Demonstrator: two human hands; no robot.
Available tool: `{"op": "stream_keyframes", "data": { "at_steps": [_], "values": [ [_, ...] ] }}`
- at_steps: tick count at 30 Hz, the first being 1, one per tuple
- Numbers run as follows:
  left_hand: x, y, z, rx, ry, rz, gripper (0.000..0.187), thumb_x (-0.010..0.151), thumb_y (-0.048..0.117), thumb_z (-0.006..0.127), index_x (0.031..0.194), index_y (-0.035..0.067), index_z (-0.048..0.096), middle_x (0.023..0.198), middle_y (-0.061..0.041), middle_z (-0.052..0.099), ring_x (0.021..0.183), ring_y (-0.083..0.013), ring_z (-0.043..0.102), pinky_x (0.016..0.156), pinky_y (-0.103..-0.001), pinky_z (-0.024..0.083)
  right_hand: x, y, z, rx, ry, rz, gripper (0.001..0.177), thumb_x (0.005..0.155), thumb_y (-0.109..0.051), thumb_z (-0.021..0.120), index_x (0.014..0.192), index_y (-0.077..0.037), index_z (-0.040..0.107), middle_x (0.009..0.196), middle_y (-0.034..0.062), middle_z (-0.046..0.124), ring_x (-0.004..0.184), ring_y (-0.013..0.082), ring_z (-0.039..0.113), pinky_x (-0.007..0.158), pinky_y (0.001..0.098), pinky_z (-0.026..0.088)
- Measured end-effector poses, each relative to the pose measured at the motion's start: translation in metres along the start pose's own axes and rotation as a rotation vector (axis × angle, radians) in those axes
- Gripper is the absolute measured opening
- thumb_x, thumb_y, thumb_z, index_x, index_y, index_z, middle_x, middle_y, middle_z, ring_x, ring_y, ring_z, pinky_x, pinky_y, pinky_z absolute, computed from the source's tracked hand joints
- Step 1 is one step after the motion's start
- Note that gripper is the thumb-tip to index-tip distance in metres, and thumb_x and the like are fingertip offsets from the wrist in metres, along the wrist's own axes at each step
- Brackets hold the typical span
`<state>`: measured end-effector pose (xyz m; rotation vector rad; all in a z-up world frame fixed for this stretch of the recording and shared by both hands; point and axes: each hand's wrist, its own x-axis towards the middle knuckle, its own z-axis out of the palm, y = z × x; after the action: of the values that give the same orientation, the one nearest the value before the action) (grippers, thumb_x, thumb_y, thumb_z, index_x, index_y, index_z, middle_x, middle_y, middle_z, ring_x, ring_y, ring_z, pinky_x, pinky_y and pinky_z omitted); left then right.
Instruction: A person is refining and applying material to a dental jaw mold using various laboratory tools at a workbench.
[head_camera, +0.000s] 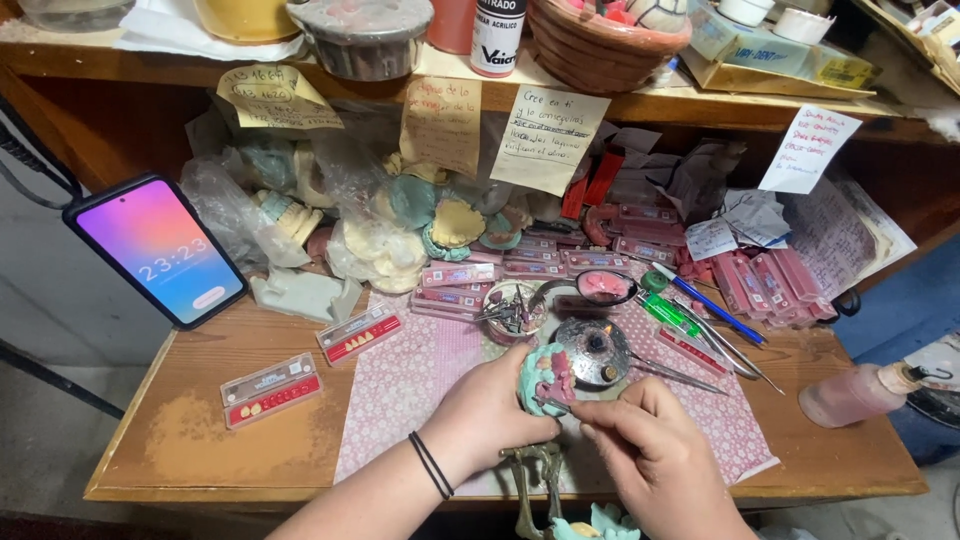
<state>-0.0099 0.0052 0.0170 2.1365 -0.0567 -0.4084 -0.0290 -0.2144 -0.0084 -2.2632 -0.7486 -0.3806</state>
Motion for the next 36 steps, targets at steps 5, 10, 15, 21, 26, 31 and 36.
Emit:
{"op": "stream_keyframes", "data": {
  "at_steps": [5, 10, 15, 21, 26, 31, 36],
  "values": [
    [-0.003, 0.002, -0.001, -0.015, 0.000, -0.003, 0.064, 0.067, 0.032, 0.077, 0.128, 0.025, 0.060, 0.110, 0.001, 0.077, 0.098, -0.0215, 0.073, 0.080, -0.033, 0.053, 0.002, 0.001, 0.001, 0.000, 0.020, -0.044, 0.024, 0.090, -0.012, 0.072, 0.113, -0.014, 0.079, 0.081, 0.0021, 0.055, 0.075, 0.0155, 0.062, 0.068, 0.0276, 0.052],
    [-0.005, 0.005, -0.004, -0.017, -0.010, -0.028, 0.062, 0.068, 0.032, 0.077, 0.128, 0.026, 0.060, 0.110, 0.002, 0.077, 0.099, -0.0208, 0.073, 0.080, -0.033, 0.053, 0.003, -0.001, 0.001, 0.006, 0.020, -0.045, 0.023, 0.090, -0.011, 0.072, 0.113, -0.013, 0.078, 0.083, 0.0033, 0.057, 0.076, 0.0163, 0.064, 0.069, 0.0283, 0.053],
    [-0.004, 0.003, -0.002, -0.031, 0.007, -0.015, 0.062, 0.066, 0.032, 0.077, 0.126, 0.025, 0.061, 0.108, 0.001, 0.077, 0.097, -0.0203, 0.073, 0.079, -0.033, 0.054, 0.003, 0.002, 0.004, -0.016, 0.024, -0.022, 0.024, 0.091, -0.014, 0.072, 0.113, -0.015, 0.080, 0.082, 0.0023, 0.056, 0.074, 0.0151, 0.064, 0.068, 0.0273, 0.052],
    [-0.002, 0.000, 0.000, -0.008, 0.009, -0.009, 0.068, 0.066, 0.035, 0.079, 0.130, 0.027, 0.059, 0.112, 0.001, 0.077, 0.102, -0.0230, 0.073, 0.082, -0.034, 0.054, 0.008, -0.001, 0.000, -0.033, -0.015, 0.075, 0.025, 0.091, -0.011, 0.070, 0.112, -0.016, 0.082, 0.083, 0.0017, 0.061, 0.077, 0.0154, 0.067, 0.072, 0.0279, 0.053],
    [0.000, -0.001, 0.000, 0.001, -0.007, -0.014, 0.063, 0.066, 0.036, 0.078, 0.125, 0.024, 0.059, 0.111, 0.000, 0.076, 0.100, -0.0227, 0.072, 0.080, -0.034, 0.052, 0.009, -0.005, -0.002, 0.000, -0.013, 0.111, 0.025, 0.090, -0.012, 0.071, 0.112, -0.017, 0.084, 0.083, 0.0013, 0.062, 0.076, 0.0147, 0.066, 0.070, 0.0279, 0.051],
    [-0.001, 0.002, -0.002, -0.010, -0.019, -0.033, 0.057, 0.067, 0.033, 0.078, 0.121, 0.024, 0.061, 0.107, 0.002, 0.076, 0.097, -0.0196, 0.072, 0.078, -0.032, 0.052, 0.000, 0.003, 0.000, 0.087, -0.016, 0.070, 0.022, 0.090, -0.018, 0.074, 0.110, -0.017, 0.084, 0.080, -0.0008, 0.060, 0.074, 0.0126, 0.063, 0.070, 0.0265, 0.051],
    [-0.001, 0.003, -0.002, -0.032, -0.021, -0.029, 0.062, 0.066, 0.032, 0.079, 0.125, 0.024, 0.062, 0.111, 0.002, 0.077, 0.100, -0.0183, 0.073, 0.081, -0.031, 0.053, 0.002, 0.005, 0.007, 0.165, 0.020, 0.146, 0.022, 0.088, -0.016, 0.075, 0.107, -0.014, 0.086, 0.079, 0.0018, 0.065, 0.077, 0.0159, 0.066, 0.068, 0.0303, 0.053]
  ]
}}
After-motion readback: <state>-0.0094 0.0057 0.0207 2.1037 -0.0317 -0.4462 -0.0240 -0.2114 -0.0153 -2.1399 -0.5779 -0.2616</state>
